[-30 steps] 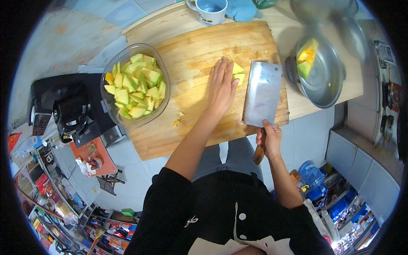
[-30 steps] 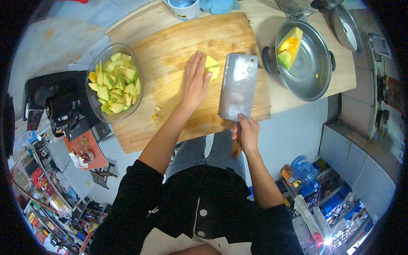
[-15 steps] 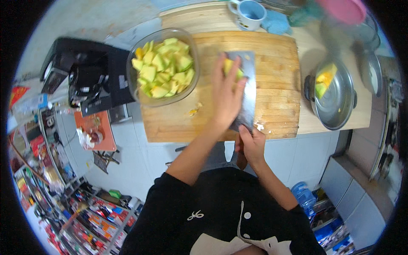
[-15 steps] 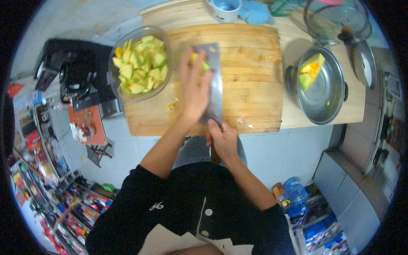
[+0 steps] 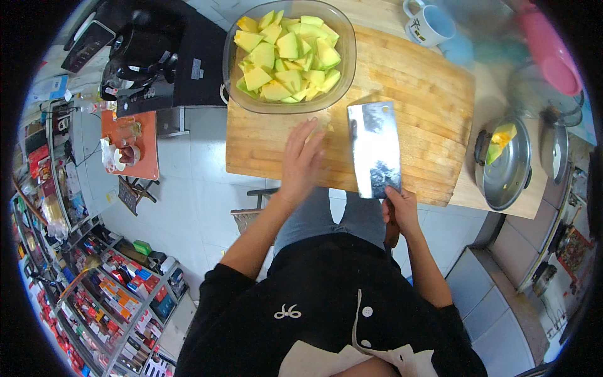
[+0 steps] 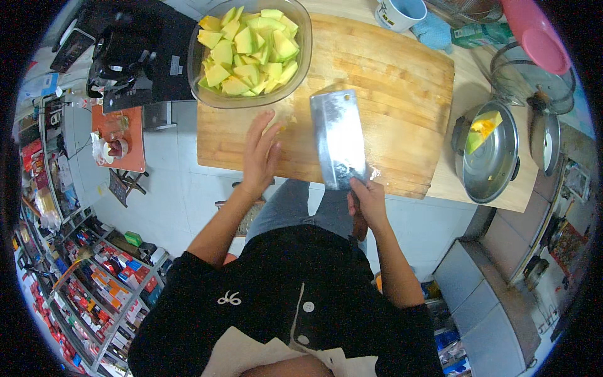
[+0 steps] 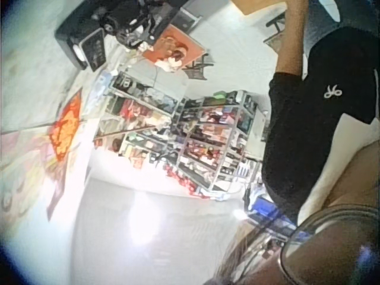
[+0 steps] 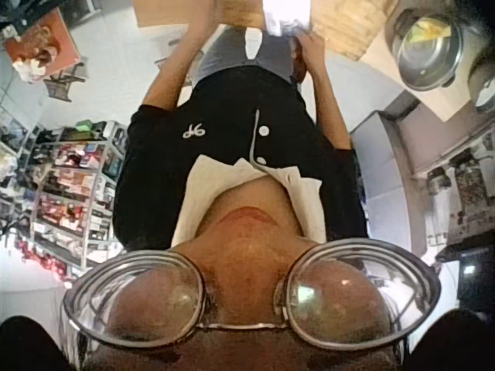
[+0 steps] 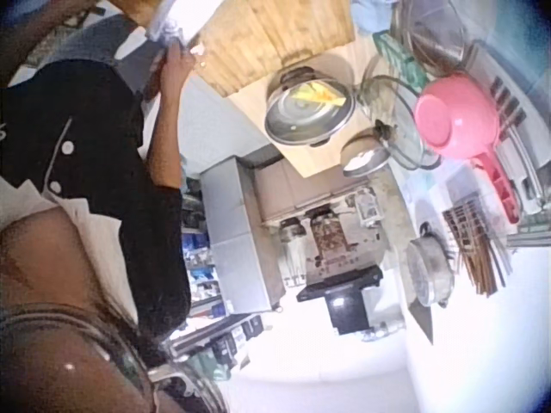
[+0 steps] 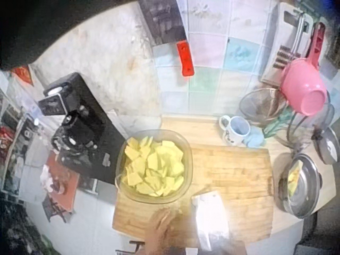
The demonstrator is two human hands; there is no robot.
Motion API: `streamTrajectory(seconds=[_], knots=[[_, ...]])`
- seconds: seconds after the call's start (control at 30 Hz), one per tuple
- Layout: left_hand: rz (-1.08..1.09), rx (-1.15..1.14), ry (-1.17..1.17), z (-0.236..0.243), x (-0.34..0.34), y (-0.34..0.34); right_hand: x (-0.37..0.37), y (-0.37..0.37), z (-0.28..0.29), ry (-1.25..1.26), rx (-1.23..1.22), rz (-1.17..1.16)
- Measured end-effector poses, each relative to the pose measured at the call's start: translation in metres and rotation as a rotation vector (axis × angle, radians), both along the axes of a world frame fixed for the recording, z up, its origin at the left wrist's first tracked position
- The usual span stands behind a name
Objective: The person uses a cleaver to cut a yellow-green vegetable into chunks on a wooden cutting board and transfers the pieces into a glass bowl. The person then retrieves green onions, peels the outer layer, and places them into a metal pot.
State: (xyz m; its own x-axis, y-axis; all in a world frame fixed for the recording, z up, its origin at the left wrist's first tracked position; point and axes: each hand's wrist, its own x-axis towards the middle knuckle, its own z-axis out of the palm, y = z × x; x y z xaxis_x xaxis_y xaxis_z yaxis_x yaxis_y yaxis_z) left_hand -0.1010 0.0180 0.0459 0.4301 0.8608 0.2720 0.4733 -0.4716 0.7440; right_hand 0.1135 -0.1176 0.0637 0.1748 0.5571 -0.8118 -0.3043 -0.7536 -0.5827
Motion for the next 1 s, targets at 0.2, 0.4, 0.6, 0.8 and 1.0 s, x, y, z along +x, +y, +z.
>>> streamTrajectory(seconds=[0.2, 0.4, 0.6, 0.8, 1.0], knots=[[0.304, -0.234, -0.074, -0.026, 0.038, -0.031, -0.017, -0.007, -0.022, 0.113, 0.013, 0.144], [0.429, -0.179, -0.051, -0.030, 0.051, -0.042, -0.039, -0.007, -0.010, 0.142, 0.073, 0.304], [0.610, 0.035, 0.069, 0.033, 0.000, -0.112, -0.045, -0.021, 0.038, 0.189, 0.213, 0.674], [0.951, 0.098, 0.367, 0.101, -0.080, -0.237, -0.117, -0.046, 0.084, 0.369, 0.209, 1.101], [1.467, 0.212, 0.575, 0.143, -0.178, -0.404, -0.256, -0.133, 0.127, 0.533, 0.453, 1.644]])
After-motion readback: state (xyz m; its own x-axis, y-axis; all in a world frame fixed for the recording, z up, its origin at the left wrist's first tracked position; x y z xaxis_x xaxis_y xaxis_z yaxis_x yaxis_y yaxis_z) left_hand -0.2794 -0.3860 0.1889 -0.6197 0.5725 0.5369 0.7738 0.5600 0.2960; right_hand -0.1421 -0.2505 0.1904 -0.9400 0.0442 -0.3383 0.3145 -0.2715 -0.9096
